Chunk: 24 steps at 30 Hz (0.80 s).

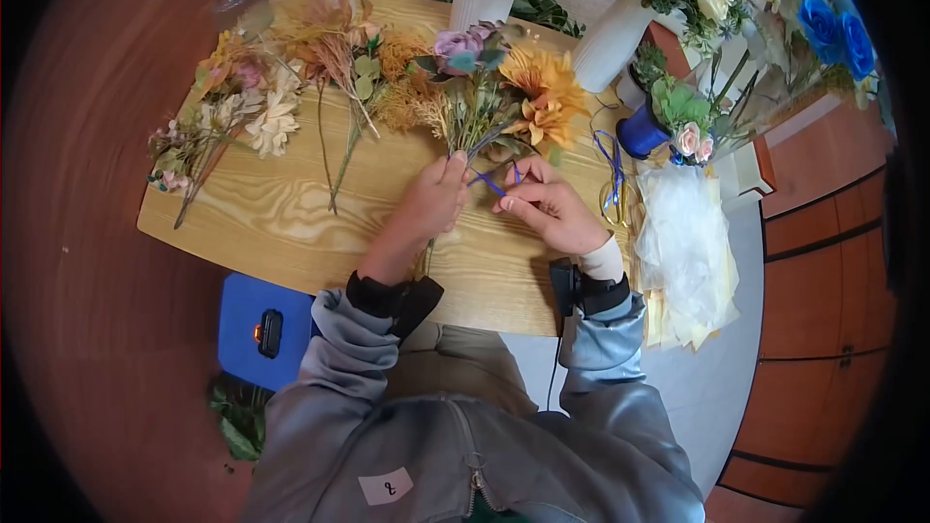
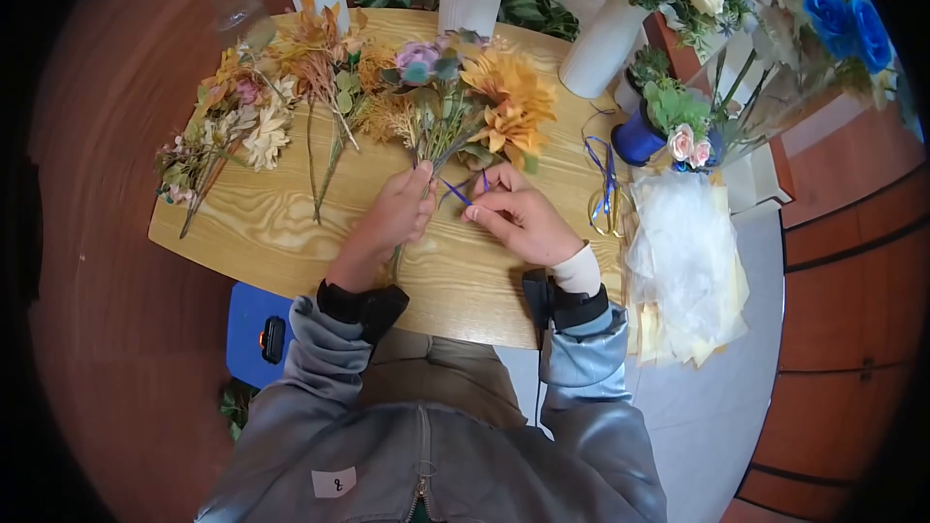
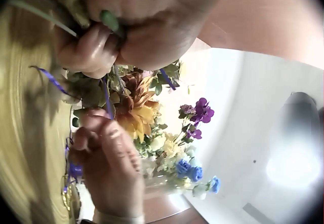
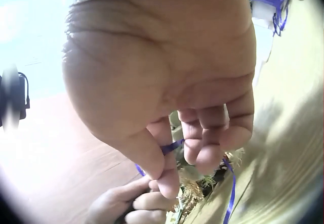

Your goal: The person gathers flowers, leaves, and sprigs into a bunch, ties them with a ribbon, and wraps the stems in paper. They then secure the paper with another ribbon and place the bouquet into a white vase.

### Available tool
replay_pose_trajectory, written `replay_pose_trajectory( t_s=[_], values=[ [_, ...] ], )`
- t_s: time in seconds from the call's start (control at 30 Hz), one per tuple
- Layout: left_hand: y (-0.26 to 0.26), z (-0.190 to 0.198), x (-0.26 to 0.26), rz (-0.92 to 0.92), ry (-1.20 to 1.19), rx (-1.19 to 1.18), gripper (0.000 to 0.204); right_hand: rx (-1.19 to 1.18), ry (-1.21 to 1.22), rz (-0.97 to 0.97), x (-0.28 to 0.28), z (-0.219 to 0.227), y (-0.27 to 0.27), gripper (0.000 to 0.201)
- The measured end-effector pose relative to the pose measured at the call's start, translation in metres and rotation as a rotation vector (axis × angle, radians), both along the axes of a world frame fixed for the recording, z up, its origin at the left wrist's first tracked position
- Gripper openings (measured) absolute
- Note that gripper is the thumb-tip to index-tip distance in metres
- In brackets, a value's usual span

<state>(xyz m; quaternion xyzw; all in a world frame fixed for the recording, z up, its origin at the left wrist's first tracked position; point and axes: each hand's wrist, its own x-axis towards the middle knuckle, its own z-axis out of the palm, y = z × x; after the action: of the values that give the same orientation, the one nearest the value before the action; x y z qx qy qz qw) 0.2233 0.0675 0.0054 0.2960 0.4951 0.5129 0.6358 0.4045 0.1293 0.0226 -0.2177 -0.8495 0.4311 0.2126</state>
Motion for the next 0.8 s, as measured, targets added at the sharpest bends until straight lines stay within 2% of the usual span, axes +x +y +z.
replay_pose_trajectory(
  t_s=[0.07,0.2,0.27,0.3,0.33,0.37,0.47,0.53,0.6,0.7,0.77,0.8],
  values=[
    [0.002,-0.006,0.004,0.038,0.087,0.001,0.031,0.121,0.036,-0.010,0.000,0.006,-0.006,0.009],
    [0.006,-0.022,0.007,0.022,0.252,0.045,0.035,0.083,0.207,-0.002,-0.011,0.009,-0.015,0.012],
    [0.011,-0.039,0.008,0.007,0.309,0.102,0.037,-0.134,0.403,-0.009,-0.018,0.005,-0.017,0.020],
    [0.015,-0.052,0.009,0.062,0.459,0.146,0.038,-0.134,0.405,-0.011,-0.021,0.000,-0.016,0.020],
    [0.015,-0.049,0.010,0.116,0.609,0.189,0.039,-0.305,0.478,-0.008,-0.025,-0.007,-0.014,0.024],
    [0.014,-0.048,0.011,0.114,0.611,0.188,0.039,-0.478,0.550,-0.004,-0.027,-0.011,-0.014,0.029],
    [0.009,-0.035,0.012,0.109,0.632,0.133,0.039,-0.596,0.600,-0.090,-0.029,-0.012,-0.012,0.030],
    [0.008,-0.030,0.012,0.057,0.792,0.151,0.039,-0.546,0.555,-0.106,-0.028,-0.007,-0.013,0.028],
    [0.009,-0.030,0.013,0.070,0.796,0.154,0.038,-0.494,0.510,-0.121,-0.027,-0.007,-0.014,0.026],
    [0.012,-0.034,0.013,0.095,0.808,0.147,0.038,-0.543,0.514,-0.200,-0.027,-0.009,-0.015,0.027],
    [0.012,-0.037,0.014,0.101,0.817,0.136,0.038,-0.340,0.262,-0.334,-0.029,-0.007,-0.017,0.023],
    [0.012,-0.038,0.015,0.120,0.822,0.173,0.034,-0.338,0.262,-0.338,-0.030,-0.011,-0.016,0.023]
  ],
)
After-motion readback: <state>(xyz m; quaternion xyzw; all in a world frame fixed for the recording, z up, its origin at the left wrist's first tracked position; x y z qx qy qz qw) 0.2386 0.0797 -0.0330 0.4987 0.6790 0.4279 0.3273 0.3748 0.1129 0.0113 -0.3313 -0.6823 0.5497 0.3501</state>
